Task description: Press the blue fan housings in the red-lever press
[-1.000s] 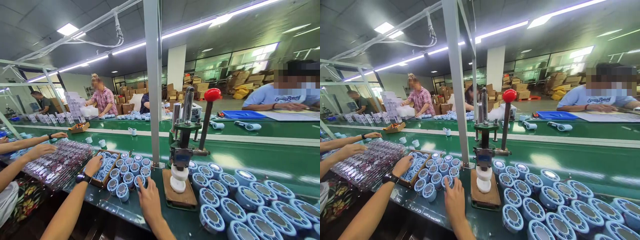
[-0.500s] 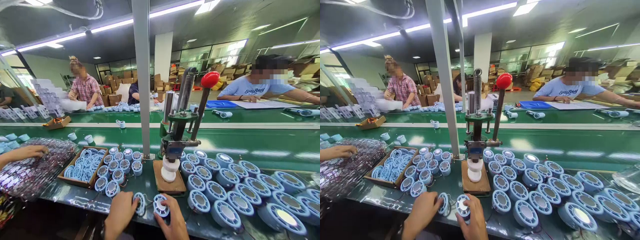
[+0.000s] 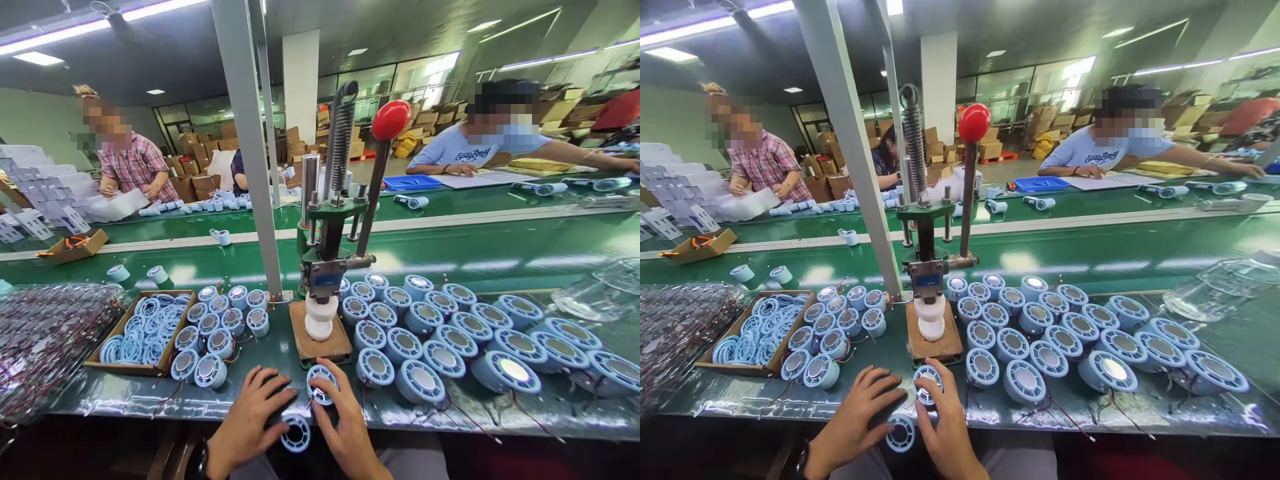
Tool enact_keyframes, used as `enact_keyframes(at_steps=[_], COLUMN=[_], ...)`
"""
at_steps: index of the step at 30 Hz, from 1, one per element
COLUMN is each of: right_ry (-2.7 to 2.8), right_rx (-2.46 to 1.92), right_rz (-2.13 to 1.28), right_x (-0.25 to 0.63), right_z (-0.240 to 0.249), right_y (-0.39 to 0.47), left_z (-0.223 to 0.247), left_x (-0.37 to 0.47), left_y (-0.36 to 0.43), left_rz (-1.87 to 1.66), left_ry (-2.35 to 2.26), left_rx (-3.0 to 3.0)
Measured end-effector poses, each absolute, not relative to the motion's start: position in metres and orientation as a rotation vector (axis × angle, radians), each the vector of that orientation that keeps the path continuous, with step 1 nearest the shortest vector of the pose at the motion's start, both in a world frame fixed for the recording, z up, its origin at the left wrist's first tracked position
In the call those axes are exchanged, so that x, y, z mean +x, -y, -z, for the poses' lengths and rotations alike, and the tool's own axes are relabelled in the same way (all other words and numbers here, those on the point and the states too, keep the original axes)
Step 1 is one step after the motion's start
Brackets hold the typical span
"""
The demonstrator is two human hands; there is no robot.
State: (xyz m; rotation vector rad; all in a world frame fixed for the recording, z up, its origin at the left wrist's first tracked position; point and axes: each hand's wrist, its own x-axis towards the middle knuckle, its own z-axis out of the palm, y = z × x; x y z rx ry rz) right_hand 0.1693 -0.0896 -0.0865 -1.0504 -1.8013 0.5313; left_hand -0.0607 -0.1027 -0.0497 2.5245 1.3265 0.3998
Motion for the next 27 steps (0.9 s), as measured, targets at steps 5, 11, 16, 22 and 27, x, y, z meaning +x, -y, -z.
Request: enact_keyframes(at_steps=[5,11,16,22,27], right_ry=[1.779,1.765,1.772,1.766,1.751], right_rx=[-1.090,-1.073,-1.030,-1.027,-1.006], right_rz=[-0.513,-0.469,-0.484,-0.505,-0.556], right_x=[0.165,0.164,0.167,0.168,0.166], right_z=[0.085,0.087,0.084,0.083,0.089], right_y=[0.090,0.091,0.092,0.090,0.089], left_z=[0.054,0.050,0.049,0.055,0.069], left_x=[-0.053,-0.040,-0.037,-0.041,-0.043], left_y=[0.104,0.106,0.107,0.118,0.131], left_rz=[-0.538,-0.673,-0.666,-0.664,-0.720], left_ry=[-1.365,-1.476,-1.417,-1.588,-1.655], left_rx=[2.549,2.435,2.487,2.482,2.447])
